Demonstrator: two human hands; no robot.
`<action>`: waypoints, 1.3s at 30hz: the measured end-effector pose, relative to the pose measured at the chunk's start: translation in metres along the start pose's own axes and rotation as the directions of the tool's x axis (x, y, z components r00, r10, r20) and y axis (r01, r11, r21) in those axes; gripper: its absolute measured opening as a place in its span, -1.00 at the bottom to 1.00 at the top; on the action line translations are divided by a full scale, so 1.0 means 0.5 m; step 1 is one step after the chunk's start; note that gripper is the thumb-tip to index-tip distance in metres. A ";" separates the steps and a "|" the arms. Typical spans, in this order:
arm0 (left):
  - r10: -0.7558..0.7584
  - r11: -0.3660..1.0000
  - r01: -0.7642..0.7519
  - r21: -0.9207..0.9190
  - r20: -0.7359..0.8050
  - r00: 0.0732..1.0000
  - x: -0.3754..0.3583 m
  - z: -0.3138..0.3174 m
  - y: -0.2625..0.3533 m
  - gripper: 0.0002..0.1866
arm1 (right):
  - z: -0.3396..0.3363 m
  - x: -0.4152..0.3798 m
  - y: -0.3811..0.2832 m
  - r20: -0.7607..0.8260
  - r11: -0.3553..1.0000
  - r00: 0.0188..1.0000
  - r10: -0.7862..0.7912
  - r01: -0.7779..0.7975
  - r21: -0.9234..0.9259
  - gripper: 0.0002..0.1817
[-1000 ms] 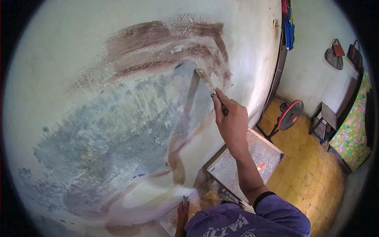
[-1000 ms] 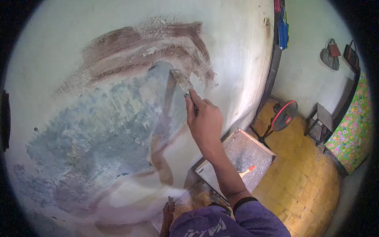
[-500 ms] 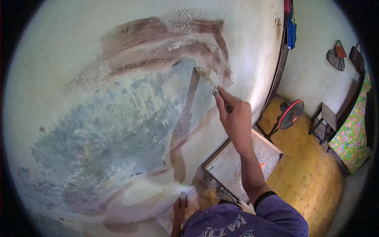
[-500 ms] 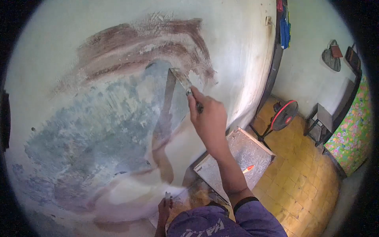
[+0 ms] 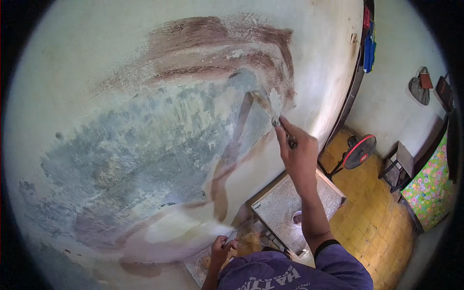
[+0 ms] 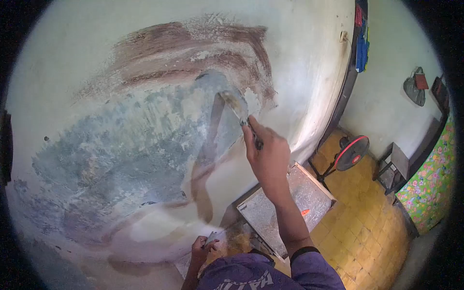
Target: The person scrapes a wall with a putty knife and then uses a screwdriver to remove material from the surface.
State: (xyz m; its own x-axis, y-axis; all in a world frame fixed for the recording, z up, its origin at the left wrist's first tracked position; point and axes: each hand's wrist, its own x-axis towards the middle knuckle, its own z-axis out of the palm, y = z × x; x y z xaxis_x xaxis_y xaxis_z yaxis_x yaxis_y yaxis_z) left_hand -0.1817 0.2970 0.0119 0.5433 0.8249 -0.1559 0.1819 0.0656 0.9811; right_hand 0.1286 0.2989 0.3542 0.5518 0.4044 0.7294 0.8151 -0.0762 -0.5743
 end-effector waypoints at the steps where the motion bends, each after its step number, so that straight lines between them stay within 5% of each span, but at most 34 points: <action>1: 0.035 0.999 -0.035 0.008 -0.008 0.999 -0.001 0.000 -0.004 -0.73 | 0.014 -0.015 0.009 -0.018 0.999 0.999 -0.033 0.033 0.017 -0.71; 8: 0.006 0.999 -0.010 -0.049 -0.078 0.997 -0.023 -0.004 0.035 -0.81 | -0.010 -0.001 -0.044 -0.031 0.995 0.999 -0.043 0.040 -0.089 -0.73; 15: -0.065 0.998 0.065 -0.003 -0.093 0.994 -0.035 -0.016 0.058 -0.77 | 0.031 0.026 -0.064 -0.149 0.990 0.980 -0.132 0.137 0.027 -0.75; 23: -0.059 0.998 0.062 0.011 -0.186 0.981 -0.046 -0.022 -0.056 -0.73 | 0.071 -0.020 -0.060 -0.165 0.981 0.967 -0.192 0.193 -0.012 -0.68; 28: -0.103 0.993 0.111 0.045 -0.162 0.981 -0.051 -0.023 -0.011 -0.72 | 0.091 0.045 -0.075 -0.290 0.983 0.939 -0.186 0.181 -0.045 -0.69; 33: -0.030 0.993 0.054 0.104 -0.218 0.975 -0.040 -0.030 -0.034 -0.74 | 0.075 -0.008 -0.099 -0.176 0.979 0.964 -0.201 0.194 -0.058 -0.70; 36: -0.079 0.997 0.077 -0.015 -0.223 0.972 -0.036 -0.039 -0.045 -0.73 | 0.095 0.007 -0.096 -0.206 0.979 0.957 -0.201 0.192 -0.063 -0.69; 39: -0.039 0.990 0.067 0.124 -0.213 0.976 -0.042 -0.042 0.008 -0.73 | 0.096 0.043 -0.108 -0.240 0.980 0.951 -0.196 0.185 -0.066 -0.69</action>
State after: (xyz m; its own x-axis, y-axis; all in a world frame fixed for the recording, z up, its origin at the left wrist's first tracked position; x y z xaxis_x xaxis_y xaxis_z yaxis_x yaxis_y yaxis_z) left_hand -0.2096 0.2916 0.0214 0.3484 0.9225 -0.1662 0.3179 0.0505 0.9468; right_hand 0.0880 0.3554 0.3829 0.4075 0.1804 0.8952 0.9130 -0.0599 -0.4036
